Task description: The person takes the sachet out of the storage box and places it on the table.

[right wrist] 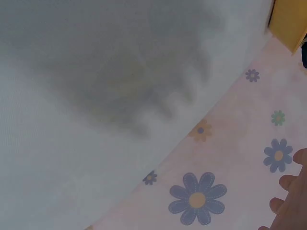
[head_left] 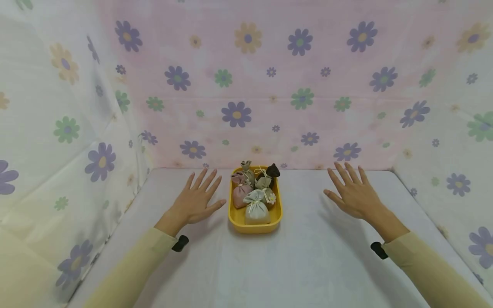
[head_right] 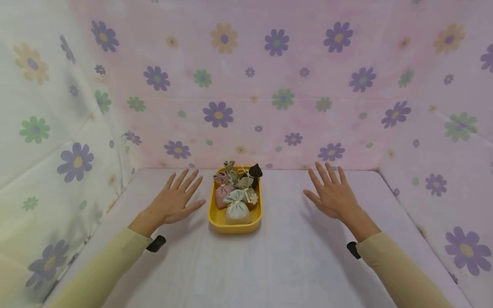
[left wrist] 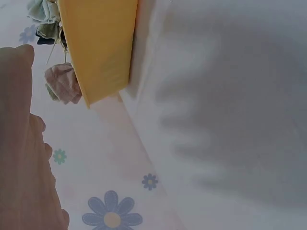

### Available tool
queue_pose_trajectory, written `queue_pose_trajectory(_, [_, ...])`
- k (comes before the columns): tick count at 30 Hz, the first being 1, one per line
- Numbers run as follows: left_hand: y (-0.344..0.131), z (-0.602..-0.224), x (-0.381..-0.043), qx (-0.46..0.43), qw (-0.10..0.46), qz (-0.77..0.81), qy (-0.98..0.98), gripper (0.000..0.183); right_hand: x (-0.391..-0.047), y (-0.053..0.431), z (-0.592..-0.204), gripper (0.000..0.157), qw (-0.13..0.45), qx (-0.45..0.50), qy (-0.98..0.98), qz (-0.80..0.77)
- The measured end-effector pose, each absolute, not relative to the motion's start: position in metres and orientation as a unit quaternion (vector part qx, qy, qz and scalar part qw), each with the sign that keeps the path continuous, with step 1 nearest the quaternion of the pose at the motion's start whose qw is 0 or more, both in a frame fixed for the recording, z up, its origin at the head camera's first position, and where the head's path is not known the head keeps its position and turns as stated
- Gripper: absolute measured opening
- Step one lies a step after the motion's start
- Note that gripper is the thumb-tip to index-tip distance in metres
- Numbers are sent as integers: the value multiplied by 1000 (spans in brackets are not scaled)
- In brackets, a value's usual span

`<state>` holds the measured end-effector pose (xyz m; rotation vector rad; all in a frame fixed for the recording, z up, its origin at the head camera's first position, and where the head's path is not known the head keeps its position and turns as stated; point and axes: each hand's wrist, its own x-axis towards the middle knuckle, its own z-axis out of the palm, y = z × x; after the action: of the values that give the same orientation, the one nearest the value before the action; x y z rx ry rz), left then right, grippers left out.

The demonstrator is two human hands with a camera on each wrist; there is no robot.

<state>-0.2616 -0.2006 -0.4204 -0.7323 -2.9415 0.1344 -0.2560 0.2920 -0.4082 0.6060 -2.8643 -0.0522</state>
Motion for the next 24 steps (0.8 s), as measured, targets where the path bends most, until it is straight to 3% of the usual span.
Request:
queue_pose_trajectory(17, [-199,-436,-249,-242,46,6,-969,84,-248,264,-419,74,101,238,-965,42])
queue_pose_trajectory(24, [-197,-440,-244,-256,52,-4,-965,84,-246,248,-422,77,72,241,-966,67])
